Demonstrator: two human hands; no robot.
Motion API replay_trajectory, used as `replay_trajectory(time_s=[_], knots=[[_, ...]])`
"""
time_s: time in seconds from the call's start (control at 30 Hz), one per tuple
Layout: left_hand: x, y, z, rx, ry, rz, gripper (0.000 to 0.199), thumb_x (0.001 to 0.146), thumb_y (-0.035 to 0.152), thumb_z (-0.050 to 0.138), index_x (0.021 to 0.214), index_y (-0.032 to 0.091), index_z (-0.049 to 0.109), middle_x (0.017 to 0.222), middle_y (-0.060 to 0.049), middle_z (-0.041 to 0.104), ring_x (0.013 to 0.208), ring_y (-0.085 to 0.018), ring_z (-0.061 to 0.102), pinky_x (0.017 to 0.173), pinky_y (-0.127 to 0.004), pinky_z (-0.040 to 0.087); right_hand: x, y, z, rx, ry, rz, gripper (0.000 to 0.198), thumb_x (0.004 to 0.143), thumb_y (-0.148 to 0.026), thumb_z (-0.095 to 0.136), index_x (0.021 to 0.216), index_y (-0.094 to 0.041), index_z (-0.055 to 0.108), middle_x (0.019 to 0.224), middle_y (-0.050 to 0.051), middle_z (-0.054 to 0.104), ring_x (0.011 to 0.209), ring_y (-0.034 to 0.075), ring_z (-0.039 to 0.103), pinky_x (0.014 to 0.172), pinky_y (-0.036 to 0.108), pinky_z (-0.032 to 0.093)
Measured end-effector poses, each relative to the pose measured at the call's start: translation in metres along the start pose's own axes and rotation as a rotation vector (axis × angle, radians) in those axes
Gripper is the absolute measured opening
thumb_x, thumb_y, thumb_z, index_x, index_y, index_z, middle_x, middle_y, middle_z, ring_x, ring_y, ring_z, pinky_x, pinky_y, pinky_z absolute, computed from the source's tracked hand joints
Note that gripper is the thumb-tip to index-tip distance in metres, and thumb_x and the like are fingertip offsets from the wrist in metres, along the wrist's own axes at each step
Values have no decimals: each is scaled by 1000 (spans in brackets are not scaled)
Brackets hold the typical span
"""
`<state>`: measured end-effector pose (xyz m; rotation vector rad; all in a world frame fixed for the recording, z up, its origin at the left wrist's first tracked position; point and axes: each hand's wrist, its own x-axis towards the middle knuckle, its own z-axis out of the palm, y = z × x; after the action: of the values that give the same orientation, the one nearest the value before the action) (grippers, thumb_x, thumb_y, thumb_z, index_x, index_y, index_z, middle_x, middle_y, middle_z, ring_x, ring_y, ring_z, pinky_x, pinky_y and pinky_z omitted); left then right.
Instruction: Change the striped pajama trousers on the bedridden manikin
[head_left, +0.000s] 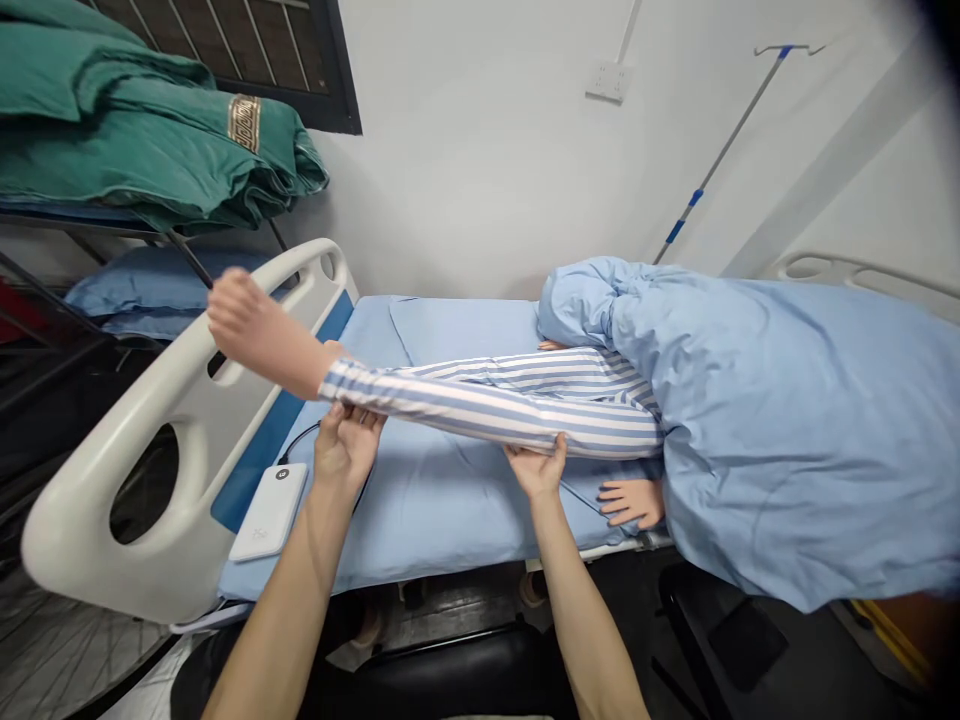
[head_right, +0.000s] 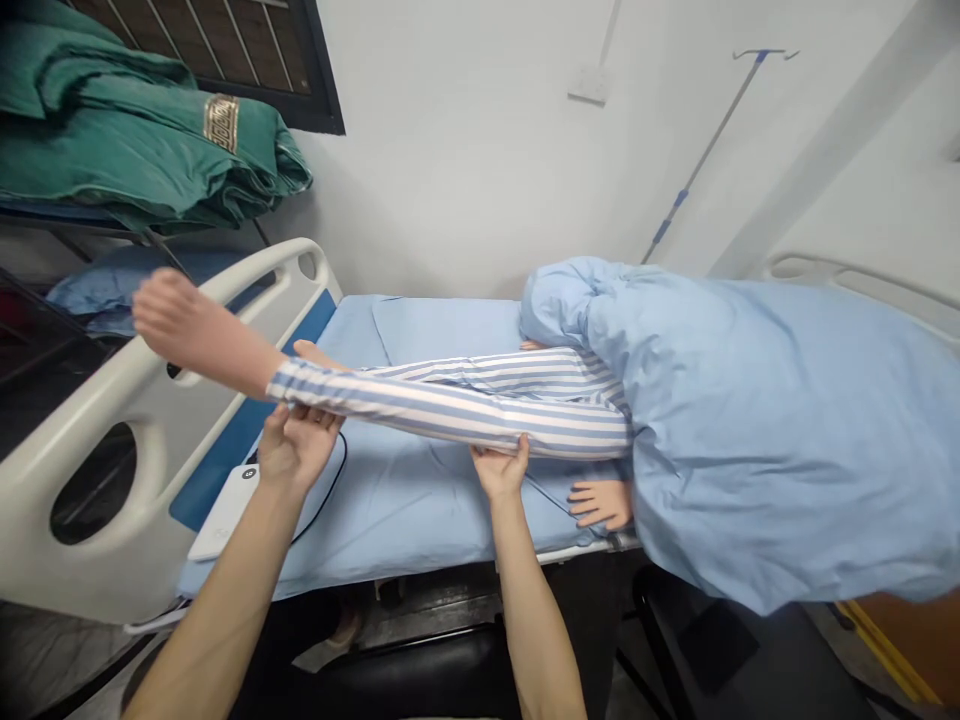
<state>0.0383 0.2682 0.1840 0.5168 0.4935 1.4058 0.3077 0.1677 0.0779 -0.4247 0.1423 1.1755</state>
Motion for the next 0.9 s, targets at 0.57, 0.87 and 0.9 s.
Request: replay_trajectory(time_s=[0.57, 0.87, 0.9], knots=[[-12, 14, 64, 226, -104, 187, 24, 71, 28, 78, 90, 21, 63, 92, -2, 69, 100, -20, 66, 96, -33, 53, -19, -22, 32, -46, -16, -36, 48, 79, -66, 57, 103, -25, 62, 98, 4, 70, 98, 22, 63, 89, 45, 54], [-37, -44, -89, -12, 478, -283, 11, 83, 16, 57, 89, 24, 62, 83, 0, 69, 78, -15, 68, 79, -26, 56, 0, 23, -71, -135, 74, 48, 32, 79, -48, 64, 100, -24, 65, 102, 4, 71, 104, 21, 62, 95, 44, 50], [-39, -51, -98, -23, 496, -298, 12, 84, 15, 56, 89, 25, 62, 83, 0, 69, 77, -15, 69, 78, -25, 56, 1, 23, -79, -143, 75, 47, 31, 79, -46, 64, 101, -24, 66, 103, 3, 71, 105, 20, 62, 95, 43, 50]])
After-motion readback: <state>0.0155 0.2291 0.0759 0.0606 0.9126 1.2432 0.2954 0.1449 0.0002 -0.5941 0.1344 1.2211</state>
